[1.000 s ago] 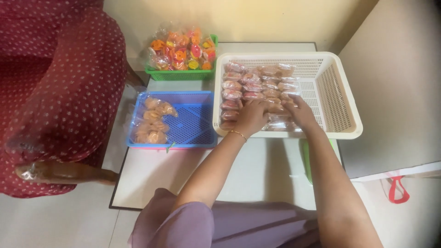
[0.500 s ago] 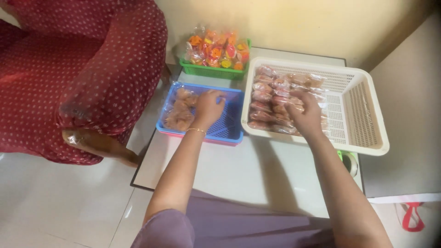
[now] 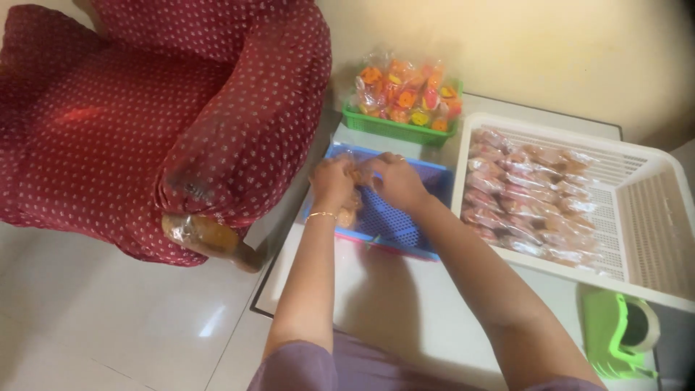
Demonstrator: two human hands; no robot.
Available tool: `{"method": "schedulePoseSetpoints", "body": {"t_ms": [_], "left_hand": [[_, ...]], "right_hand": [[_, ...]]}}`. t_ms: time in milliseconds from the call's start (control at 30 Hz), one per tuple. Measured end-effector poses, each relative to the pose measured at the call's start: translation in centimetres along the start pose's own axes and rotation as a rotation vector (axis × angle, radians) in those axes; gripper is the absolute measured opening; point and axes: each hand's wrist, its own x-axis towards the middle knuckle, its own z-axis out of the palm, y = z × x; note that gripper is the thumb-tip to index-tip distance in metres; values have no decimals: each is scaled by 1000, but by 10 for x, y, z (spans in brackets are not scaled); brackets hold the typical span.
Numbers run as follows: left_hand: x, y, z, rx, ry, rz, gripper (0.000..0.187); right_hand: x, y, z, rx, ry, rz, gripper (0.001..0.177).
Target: Sorting and organizing small plastic bags containing food items into different colored baskets on the floor.
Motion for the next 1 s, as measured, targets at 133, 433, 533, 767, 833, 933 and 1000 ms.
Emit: {"method": "schedulePoseSetpoints", "body": {"t_ms": [133, 433, 533, 767, 833, 933, 1000], "left_hand": [[7, 9, 4, 20, -264, -151, 41], [-12, 36, -38, 12, -360, -143, 35], [-23, 50, -56, 73, -167, 88, 26], [-43, 95, -63, -167, -211, 462, 11], [-65, 121, -94, -243, -303, 473, 14], [-93, 149, -117, -449, -389, 521, 21], [-113, 165, -134, -544, -442, 590, 33]], "right_hand": [[37, 12, 47, -382, -82, -155, 25], [30, 58, 75, -287, 9, -119, 23], [5, 68, 35, -242, -25, -160, 15], [-68, 66, -81, -155, -115, 38, 13], [-92, 57, -110, -114, -108, 42, 9], [-130, 37, -148, 50, -21, 125, 6], [-154, 27, -172, 187, -6, 189, 11]]}}
